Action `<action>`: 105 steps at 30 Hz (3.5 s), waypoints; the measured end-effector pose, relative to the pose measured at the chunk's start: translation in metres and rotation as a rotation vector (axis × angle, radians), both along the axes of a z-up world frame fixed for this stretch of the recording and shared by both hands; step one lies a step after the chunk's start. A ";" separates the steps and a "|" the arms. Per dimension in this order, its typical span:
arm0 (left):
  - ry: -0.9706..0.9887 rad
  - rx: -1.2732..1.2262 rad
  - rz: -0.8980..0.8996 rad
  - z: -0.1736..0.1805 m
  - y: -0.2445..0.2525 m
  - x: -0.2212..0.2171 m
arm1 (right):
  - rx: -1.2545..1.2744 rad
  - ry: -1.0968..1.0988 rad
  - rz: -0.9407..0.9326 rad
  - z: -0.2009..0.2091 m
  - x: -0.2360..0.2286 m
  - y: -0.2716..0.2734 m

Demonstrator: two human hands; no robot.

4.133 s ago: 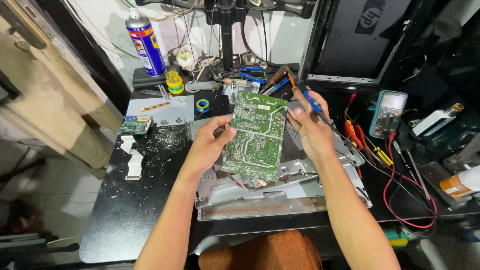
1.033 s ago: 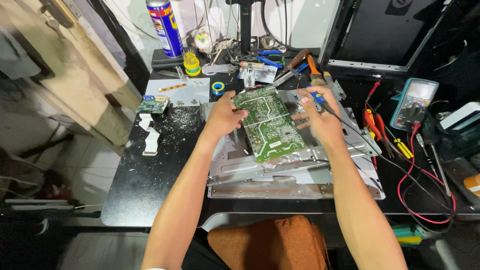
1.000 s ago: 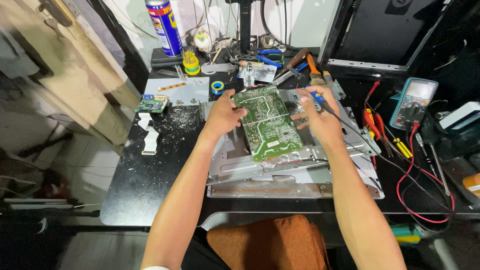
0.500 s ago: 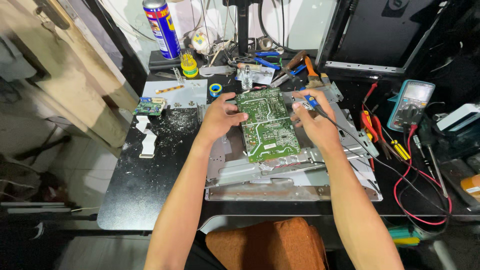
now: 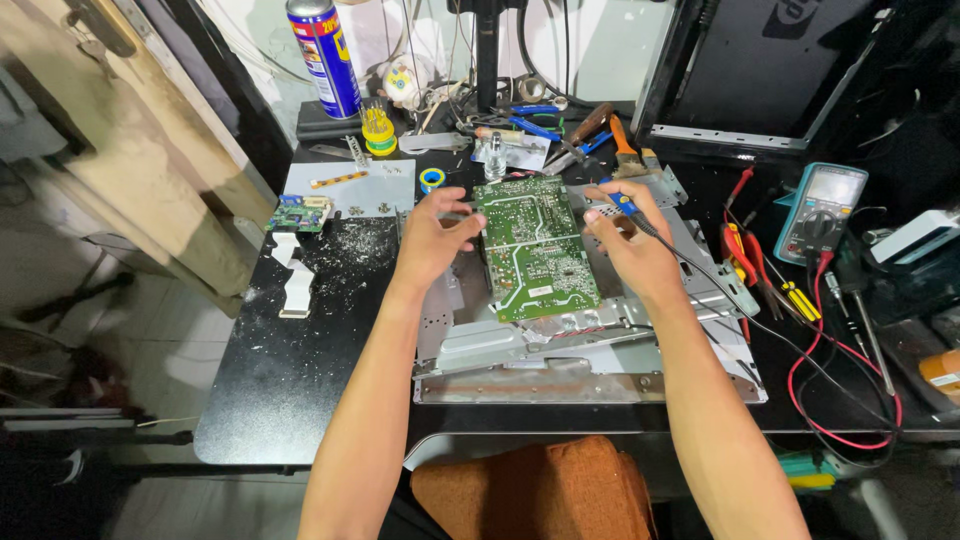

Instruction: The person solders electrical components on a circuit board using a soldering iron and a desoldering pump at a workbench.

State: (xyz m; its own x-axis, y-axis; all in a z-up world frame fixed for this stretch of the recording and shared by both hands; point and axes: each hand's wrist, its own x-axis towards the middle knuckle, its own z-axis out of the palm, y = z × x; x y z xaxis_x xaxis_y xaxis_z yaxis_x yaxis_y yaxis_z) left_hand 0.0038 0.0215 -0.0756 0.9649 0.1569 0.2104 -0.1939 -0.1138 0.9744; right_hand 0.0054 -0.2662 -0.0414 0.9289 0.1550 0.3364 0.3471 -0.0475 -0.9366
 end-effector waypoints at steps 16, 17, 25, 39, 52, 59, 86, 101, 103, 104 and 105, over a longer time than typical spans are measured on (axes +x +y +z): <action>-0.262 -0.032 0.292 -0.004 0.056 -0.020 | 0.238 -0.106 -0.018 0.003 0.006 -0.010; -0.241 -0.026 0.310 -0.005 0.055 -0.020 | 0.267 -0.082 -0.021 0.001 0.008 -0.012; -0.213 -0.003 0.337 0.003 0.045 -0.025 | 0.357 -0.064 -0.072 -0.011 0.021 -0.017; -0.165 1.003 0.336 0.005 0.040 0.050 | 0.356 -0.119 -0.081 -0.006 0.015 -0.012; 0.179 1.202 0.211 -0.012 0.047 0.114 | 0.278 -0.116 -0.158 0.000 0.012 -0.008; -0.349 0.794 0.300 0.009 0.033 0.081 | 0.306 -0.134 -0.151 -0.006 0.017 -0.010; -0.323 0.399 -0.019 0.048 -0.062 -0.110 | 0.411 -0.015 -0.106 -0.033 0.007 -0.040; -0.351 0.480 -0.055 0.042 -0.060 -0.120 | 0.347 0.000 -0.143 -0.029 0.001 -0.034; -0.324 0.480 -0.057 0.042 -0.061 -0.120 | 0.339 0.001 -0.148 -0.029 0.001 -0.035; -0.292 0.465 -0.060 0.043 -0.062 -0.120 | 0.337 0.006 -0.155 -0.029 0.002 -0.035; -0.263 0.451 -0.061 0.045 -0.062 -0.119 | 0.335 0.010 -0.160 -0.028 0.004 -0.035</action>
State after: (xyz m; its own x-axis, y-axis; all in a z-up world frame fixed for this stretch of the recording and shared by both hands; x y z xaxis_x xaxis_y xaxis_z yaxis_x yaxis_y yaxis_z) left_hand -0.1153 -0.0403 -0.0307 0.8750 -0.0597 0.4805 -0.4447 -0.4916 0.7487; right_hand 0.0091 -0.3010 -0.0690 0.9359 -0.1099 0.3347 0.3510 0.2096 -0.9126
